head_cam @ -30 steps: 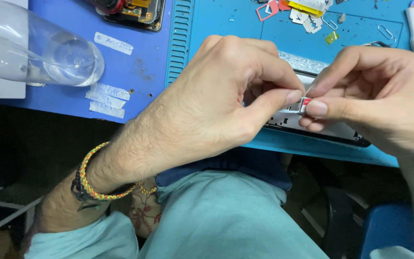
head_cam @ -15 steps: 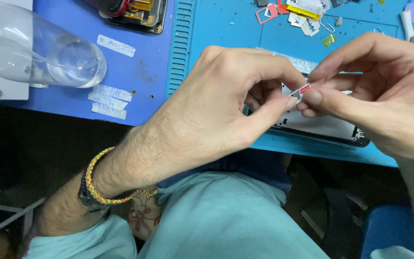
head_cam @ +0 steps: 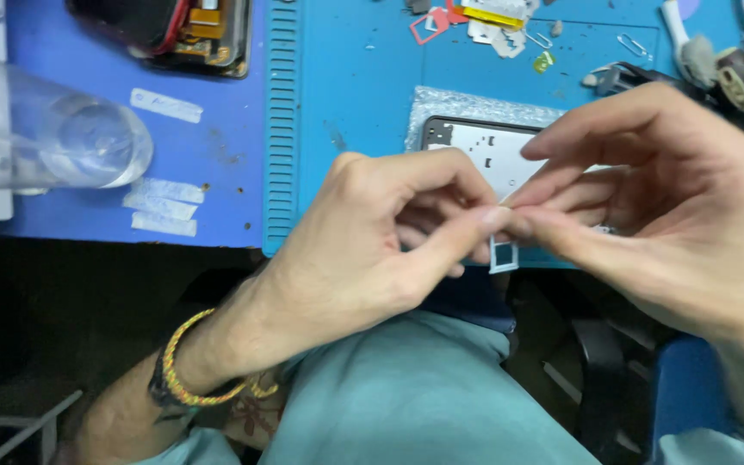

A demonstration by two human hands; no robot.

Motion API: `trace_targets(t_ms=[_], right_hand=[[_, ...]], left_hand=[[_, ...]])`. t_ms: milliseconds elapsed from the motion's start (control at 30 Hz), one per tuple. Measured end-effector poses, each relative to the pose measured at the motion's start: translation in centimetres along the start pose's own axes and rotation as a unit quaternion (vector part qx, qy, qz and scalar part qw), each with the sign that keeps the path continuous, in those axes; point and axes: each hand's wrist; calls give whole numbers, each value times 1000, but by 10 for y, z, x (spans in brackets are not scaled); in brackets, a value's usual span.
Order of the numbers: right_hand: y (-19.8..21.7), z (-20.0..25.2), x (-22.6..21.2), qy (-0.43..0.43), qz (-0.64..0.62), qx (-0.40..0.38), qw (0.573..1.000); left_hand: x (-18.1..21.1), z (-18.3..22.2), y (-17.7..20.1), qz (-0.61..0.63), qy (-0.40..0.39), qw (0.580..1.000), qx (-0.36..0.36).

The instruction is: Assembling a mobile phone by inserting the SIM tray and attaching the back cover with adhesive

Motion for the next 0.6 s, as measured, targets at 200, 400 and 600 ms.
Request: trace_targets(t_ms=[200,400,600], right_hand=[[-10,20,24,47,-16,-53,997],[-20,44,72,340,174,46,923],[-9,36,66,564,256,37,784]], left_hand=[[-4,17,-15,43,72,995,-48],[-17,31,-29,98,163,982,-7],[-9,26,-29,149,200,968,-29]])
Point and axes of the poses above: each hand's wrist, its own z-axis away from the middle knuckle, its own y-axis out of the back of the hand, x = y × z, and after that the axes turned 11 degrees about -y, right-handed
